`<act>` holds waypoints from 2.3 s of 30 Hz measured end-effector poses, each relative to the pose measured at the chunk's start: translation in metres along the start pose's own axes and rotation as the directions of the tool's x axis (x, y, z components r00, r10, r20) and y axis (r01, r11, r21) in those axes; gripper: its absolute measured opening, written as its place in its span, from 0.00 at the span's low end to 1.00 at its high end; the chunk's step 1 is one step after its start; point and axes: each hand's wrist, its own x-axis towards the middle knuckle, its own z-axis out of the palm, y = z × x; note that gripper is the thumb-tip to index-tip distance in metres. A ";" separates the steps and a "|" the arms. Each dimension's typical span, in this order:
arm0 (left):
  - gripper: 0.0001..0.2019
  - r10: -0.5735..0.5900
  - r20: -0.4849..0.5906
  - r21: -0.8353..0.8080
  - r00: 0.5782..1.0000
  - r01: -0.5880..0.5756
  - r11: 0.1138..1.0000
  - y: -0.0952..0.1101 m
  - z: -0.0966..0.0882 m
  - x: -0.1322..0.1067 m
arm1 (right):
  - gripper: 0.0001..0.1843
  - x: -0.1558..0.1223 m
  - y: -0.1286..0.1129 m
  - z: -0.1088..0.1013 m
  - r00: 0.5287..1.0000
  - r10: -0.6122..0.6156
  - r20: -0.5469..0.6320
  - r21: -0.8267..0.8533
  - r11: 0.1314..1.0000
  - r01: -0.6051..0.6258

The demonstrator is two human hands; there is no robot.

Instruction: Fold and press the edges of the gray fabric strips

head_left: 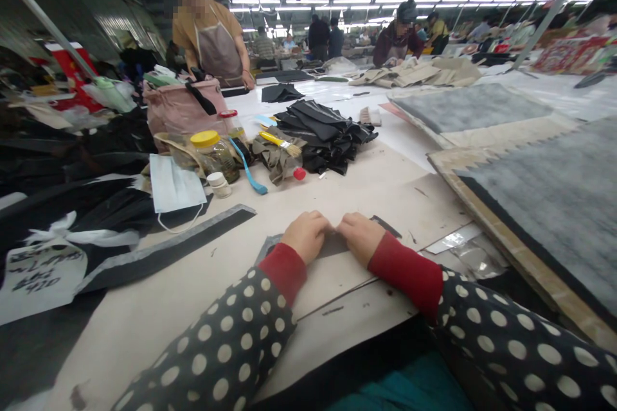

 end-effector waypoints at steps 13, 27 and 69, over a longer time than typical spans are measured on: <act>0.12 -0.104 -0.032 -0.187 0.994 0.096 0.978 -0.029 -0.020 -0.029 | 0.11 0.003 -0.012 0.000 0.994 0.077 -0.072 0.036 0.997 -0.074; 0.15 0.029 -0.029 -0.023 0.999 -0.030 0.999 -0.027 -0.016 -0.032 | 0.14 0.017 -0.032 0.005 0.999 -0.045 0.006 -0.006 0.999 0.045; 0.13 -0.119 0.121 -0.252 0.986 0.146 0.957 -0.071 -0.057 -0.069 | 0.19 0.042 -0.064 0.008 0.995 -0.096 0.015 0.121 0.988 0.093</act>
